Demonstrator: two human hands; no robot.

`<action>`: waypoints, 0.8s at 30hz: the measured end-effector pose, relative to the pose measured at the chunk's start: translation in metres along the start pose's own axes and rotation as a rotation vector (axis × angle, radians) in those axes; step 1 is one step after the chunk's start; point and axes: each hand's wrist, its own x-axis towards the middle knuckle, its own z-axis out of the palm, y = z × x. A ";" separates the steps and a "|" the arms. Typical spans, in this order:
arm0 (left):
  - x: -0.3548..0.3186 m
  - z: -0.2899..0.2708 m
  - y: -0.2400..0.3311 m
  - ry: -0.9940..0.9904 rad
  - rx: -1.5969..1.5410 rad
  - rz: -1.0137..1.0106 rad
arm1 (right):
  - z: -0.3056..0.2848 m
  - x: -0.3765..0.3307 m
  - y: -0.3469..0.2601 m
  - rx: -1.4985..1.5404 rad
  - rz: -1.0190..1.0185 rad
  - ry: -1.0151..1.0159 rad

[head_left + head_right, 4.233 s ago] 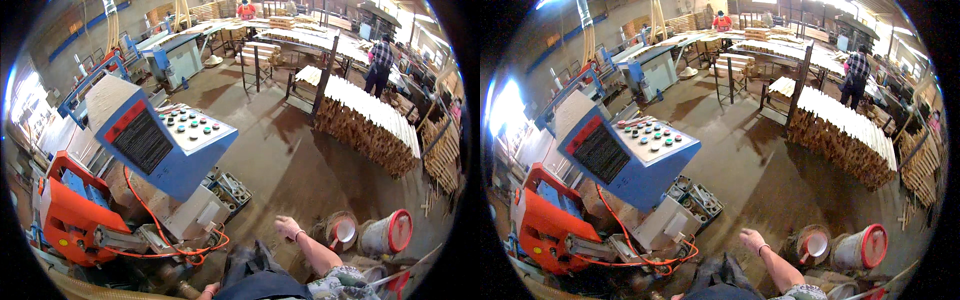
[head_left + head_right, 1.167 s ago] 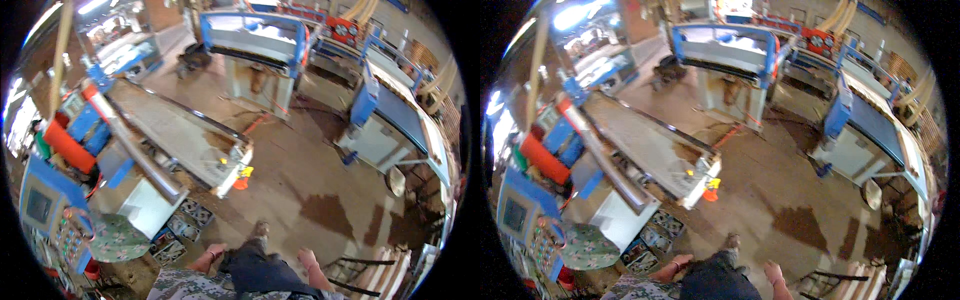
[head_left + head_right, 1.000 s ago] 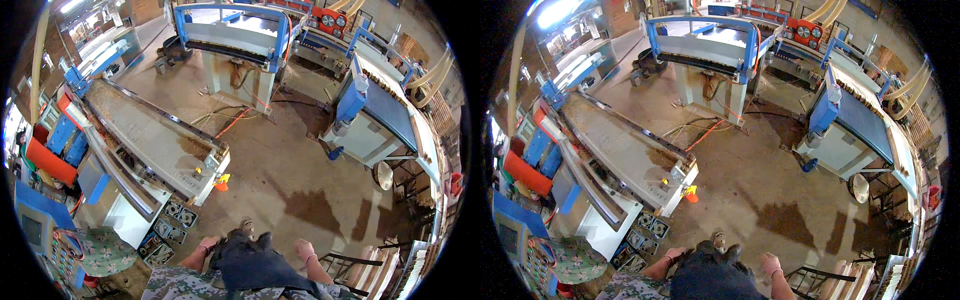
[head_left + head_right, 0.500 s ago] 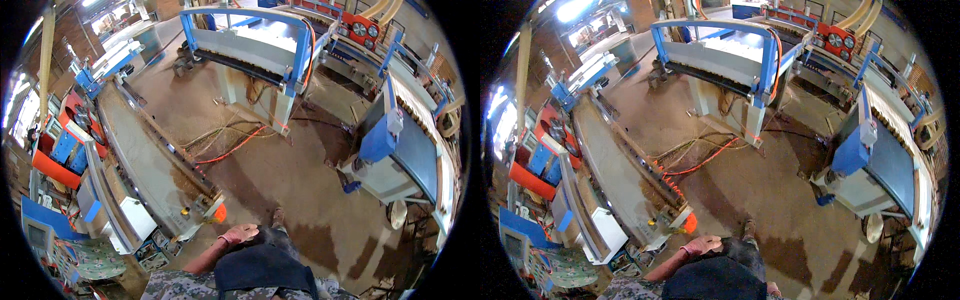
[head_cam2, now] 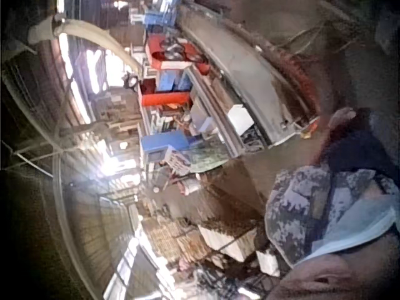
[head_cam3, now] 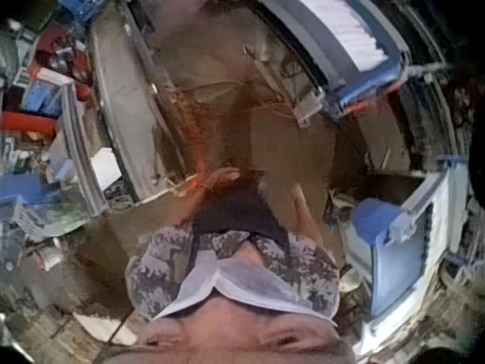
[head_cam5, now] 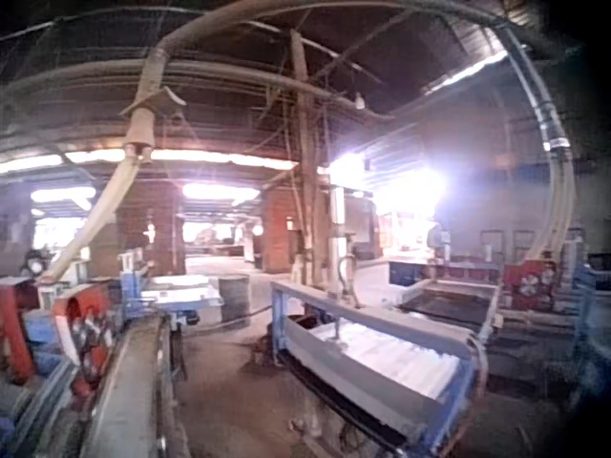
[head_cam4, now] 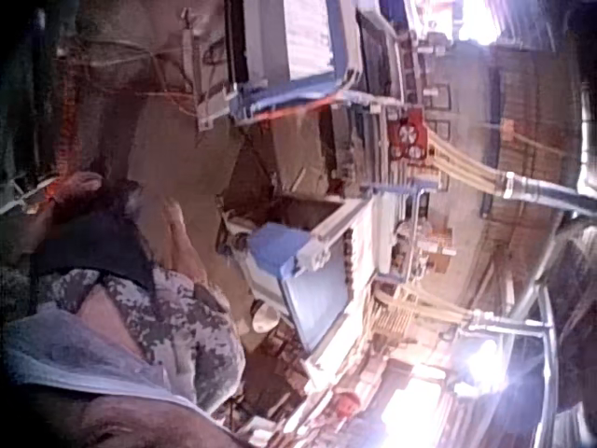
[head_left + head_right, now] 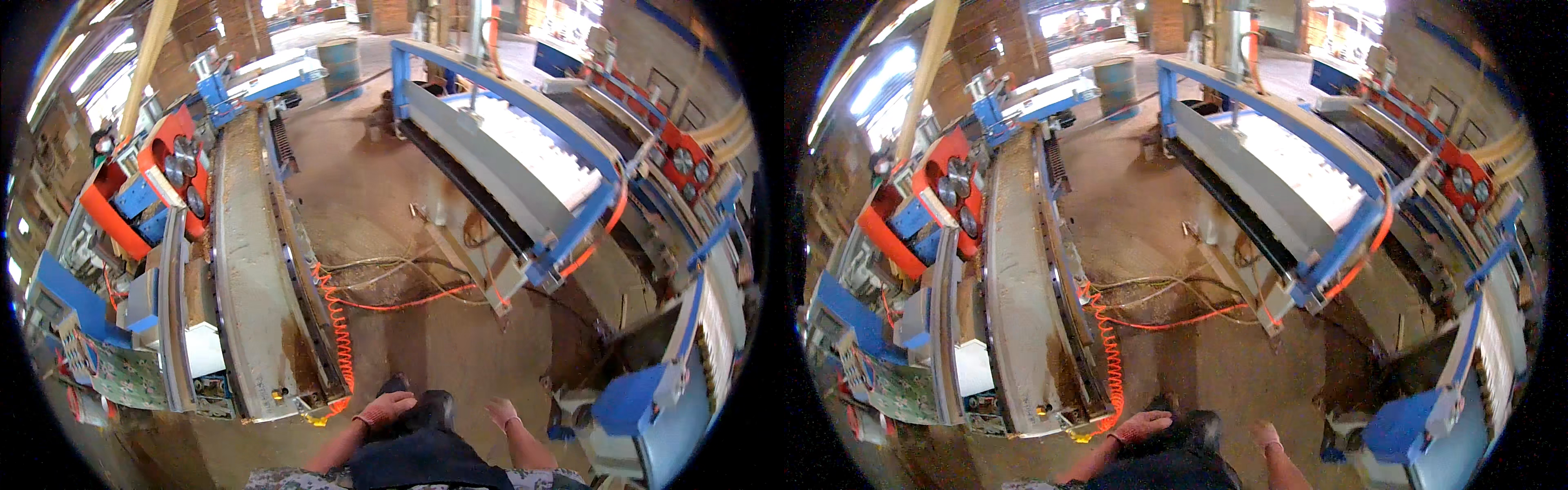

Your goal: The person repeatedly picks up stacks of light-colored wooden planks from a table and places them onto a conveyor belt. They also handle individual planks, moving them between the table and the conveyor. The person wears pink gloves and a camouflage shirt while working in a workshop environment.

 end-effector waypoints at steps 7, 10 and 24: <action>0.077 -0.093 0.032 0.255 0.024 0.015 | -0.202 0.337 0.003 0.833 0.286 -0.481; 0.140 -0.155 0.047 0.205 0.044 0.138 | -0.163 0.421 0.045 0.616 0.138 -0.475; 0.248 -0.448 0.172 0.509 -0.347 -0.060 | -0.242 0.800 0.131 0.609 0.381 -0.783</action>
